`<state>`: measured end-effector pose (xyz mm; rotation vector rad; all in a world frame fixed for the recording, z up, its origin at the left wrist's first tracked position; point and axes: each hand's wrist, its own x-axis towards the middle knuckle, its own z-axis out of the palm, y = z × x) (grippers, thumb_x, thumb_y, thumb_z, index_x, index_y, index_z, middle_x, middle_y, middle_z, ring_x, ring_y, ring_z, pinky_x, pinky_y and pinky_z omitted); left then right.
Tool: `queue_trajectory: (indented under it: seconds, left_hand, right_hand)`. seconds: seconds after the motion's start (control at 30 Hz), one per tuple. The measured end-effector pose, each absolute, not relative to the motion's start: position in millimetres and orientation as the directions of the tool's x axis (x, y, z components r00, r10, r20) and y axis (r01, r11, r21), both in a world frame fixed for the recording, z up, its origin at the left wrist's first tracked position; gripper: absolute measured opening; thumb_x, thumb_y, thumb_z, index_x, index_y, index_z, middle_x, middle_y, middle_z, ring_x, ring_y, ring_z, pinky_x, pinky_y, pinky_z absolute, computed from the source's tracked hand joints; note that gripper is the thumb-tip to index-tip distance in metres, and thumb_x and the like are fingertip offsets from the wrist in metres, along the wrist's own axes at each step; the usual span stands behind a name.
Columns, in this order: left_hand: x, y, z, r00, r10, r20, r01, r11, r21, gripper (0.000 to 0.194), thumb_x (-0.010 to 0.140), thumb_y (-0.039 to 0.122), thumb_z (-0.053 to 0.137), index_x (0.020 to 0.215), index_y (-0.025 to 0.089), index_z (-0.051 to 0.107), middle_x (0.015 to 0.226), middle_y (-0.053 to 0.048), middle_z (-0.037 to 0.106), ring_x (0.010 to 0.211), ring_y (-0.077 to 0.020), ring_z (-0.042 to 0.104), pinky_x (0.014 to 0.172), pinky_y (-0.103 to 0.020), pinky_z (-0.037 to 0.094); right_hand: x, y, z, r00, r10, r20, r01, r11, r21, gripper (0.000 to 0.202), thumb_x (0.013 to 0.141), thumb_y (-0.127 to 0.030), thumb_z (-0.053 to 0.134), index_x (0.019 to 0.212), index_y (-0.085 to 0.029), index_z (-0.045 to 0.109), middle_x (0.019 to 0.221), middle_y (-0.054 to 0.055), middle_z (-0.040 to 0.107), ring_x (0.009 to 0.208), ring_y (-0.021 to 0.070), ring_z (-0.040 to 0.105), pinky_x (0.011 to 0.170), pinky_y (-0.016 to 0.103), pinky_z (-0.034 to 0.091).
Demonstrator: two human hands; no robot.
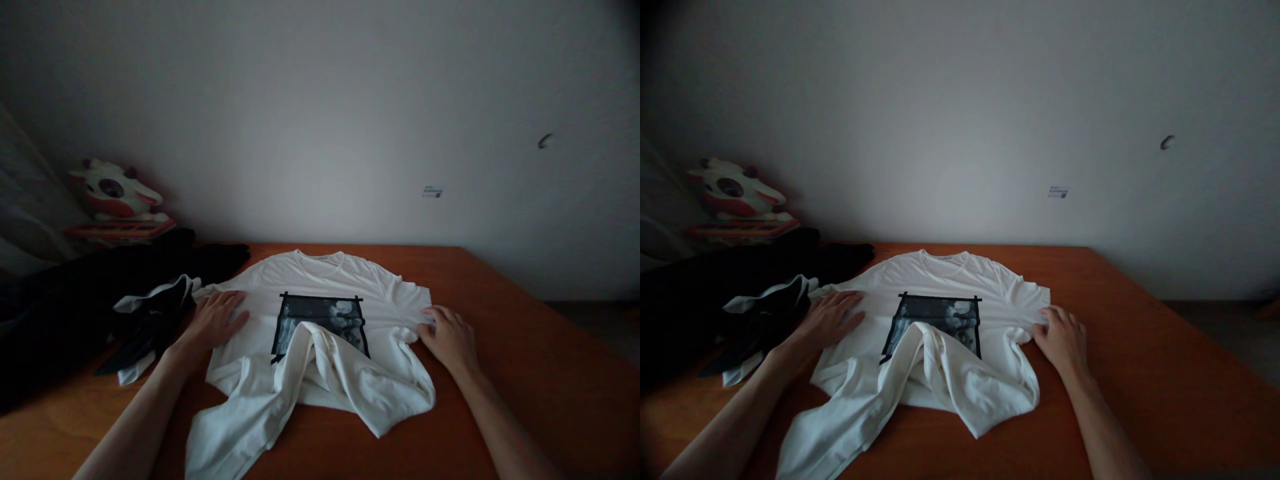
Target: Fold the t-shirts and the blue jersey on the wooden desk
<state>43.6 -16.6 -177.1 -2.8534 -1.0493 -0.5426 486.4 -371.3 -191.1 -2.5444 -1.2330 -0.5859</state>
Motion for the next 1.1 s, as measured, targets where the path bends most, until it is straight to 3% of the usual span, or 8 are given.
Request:
queue_trajectory:
  seconds: [0.13,0.27,0.33,0.47,0.57,0.73,0.93,1.1]
  left_hand:
    - [46.3,-24.2,-168.9,0.726,0.599,0.338,0.62,-0.783,0.056,0.053,0.09,0.059,0.054,0.129,0.024,0.066,0.14,-0.014,0.064,0.125,-0.039,0.06,0.106,-0.057,0.042]
    - [51.5,-35.0,-157.1,0.669,0.671,0.319,0.702,-0.712,0.027,0.062,0.087,0.068,0.054,0.125,0.021,0.067,0.128,-0.017,0.069,0.114,-0.0415,0.065,0.097,-0.056,0.048]
    - [51.4,-36.7,-153.3,0.629,0.705,0.329,0.747,-0.665,-0.004,0.059,0.091,0.065,0.049,0.121,0.018,0.069,0.117,-0.019,0.072,0.108,-0.0422,0.066,0.092,-0.057,0.05]
    - [43.9,-31.0,-156.0,0.603,0.722,0.34,0.766,-0.643,0.005,0.047,0.097,0.05,0.042,0.11,0.017,0.073,0.115,-0.019,0.073,0.106,-0.0413,0.067,0.089,-0.055,0.051]
    - [37.6,-24.5,-165.1,0.579,0.743,0.335,0.777,-0.628,0.049,0.045,0.093,0.05,0.051,0.118,0.018,0.07,0.126,-0.017,0.07,0.119,-0.0393,0.063,0.098,-0.054,0.049]
    - [37.4,-21.3,-170.0,0.575,0.721,0.387,0.76,-0.646,0.075,0.039,0.091,0.037,0.051,0.122,0.019,0.067,0.133,-0.016,0.066,0.123,-0.0365,0.06,0.104,-0.052,0.046]
    - [48.4,-29.8,-149.6,0.706,0.552,0.443,0.562,-0.818,0.125,0.024,0.093,0.034,0.049,0.099,0.021,0.067,0.099,-0.01,0.07,0.097,-0.0274,0.066,0.09,-0.041,0.052]
    - [46.9,-54.0,-137.1,0.835,0.439,0.332,0.387,-0.897,0.214,0.031,0.099,0.038,0.043,0.087,0.021,0.066,0.084,-0.008,0.069,0.082,-0.0224,0.066,0.081,-0.036,0.052]
  right_hand:
    - [482.0,-368.9,-186.9,0.4,0.794,0.459,0.898,-0.439,-0.023,0.039,0.092,-0.031,0.042,0.12,-0.021,0.067,0.134,0.013,0.068,0.123,0.0292,0.063,0.104,0.046,0.045]
    - [483.2,-370.5,-185.5,0.561,0.71,0.426,0.781,-0.625,0.012,0.042,0.098,-0.042,0.036,0.1,-0.021,0.072,0.102,0.014,0.078,0.091,0.0307,0.073,0.088,0.046,0.05]
    - [485.9,-372.3,-187.5,0.592,0.676,0.438,0.74,-0.671,0.035,0.045,0.098,-0.045,0.034,0.097,-0.02,0.072,0.098,0.015,0.078,0.085,0.0319,0.072,0.082,0.047,0.05]
    - [498.1,-374.4,-201.8,0.54,0.703,0.462,0.808,-0.587,-0.05,0.044,0.095,-0.045,0.036,0.114,-0.023,0.068,0.121,0.014,0.073,0.104,0.0327,0.071,0.087,0.047,0.053]
    - [511.5,-374.6,-216.7,0.585,0.691,0.424,0.794,-0.594,-0.128,0.049,0.095,-0.043,0.03,0.123,-0.022,0.064,0.135,0.015,0.067,0.118,0.0349,0.066,0.097,0.053,0.05]
    - [521.2,-374.2,-220.3,0.692,0.596,0.408,0.701,-0.689,-0.182,0.055,0.095,-0.048,0.027,0.123,-0.02,0.064,0.135,0.02,0.065,0.119,0.0407,0.063,0.097,0.061,0.048]
    - [493.6,-371.5,-187.4,0.513,0.595,0.618,0.856,-0.405,-0.321,0.037,0.092,-0.055,0.042,0.095,-0.024,0.063,0.103,0.017,0.07,0.1,0.0331,0.067,0.094,0.047,0.053]
    - [460.5,-391.2,-175.3,0.391,0.705,0.591,0.903,-0.17,-0.394,0.03,0.097,-0.048,0.046,0.093,-0.026,0.065,0.098,0.012,0.07,0.096,0.0277,0.069,0.089,0.04,0.055]
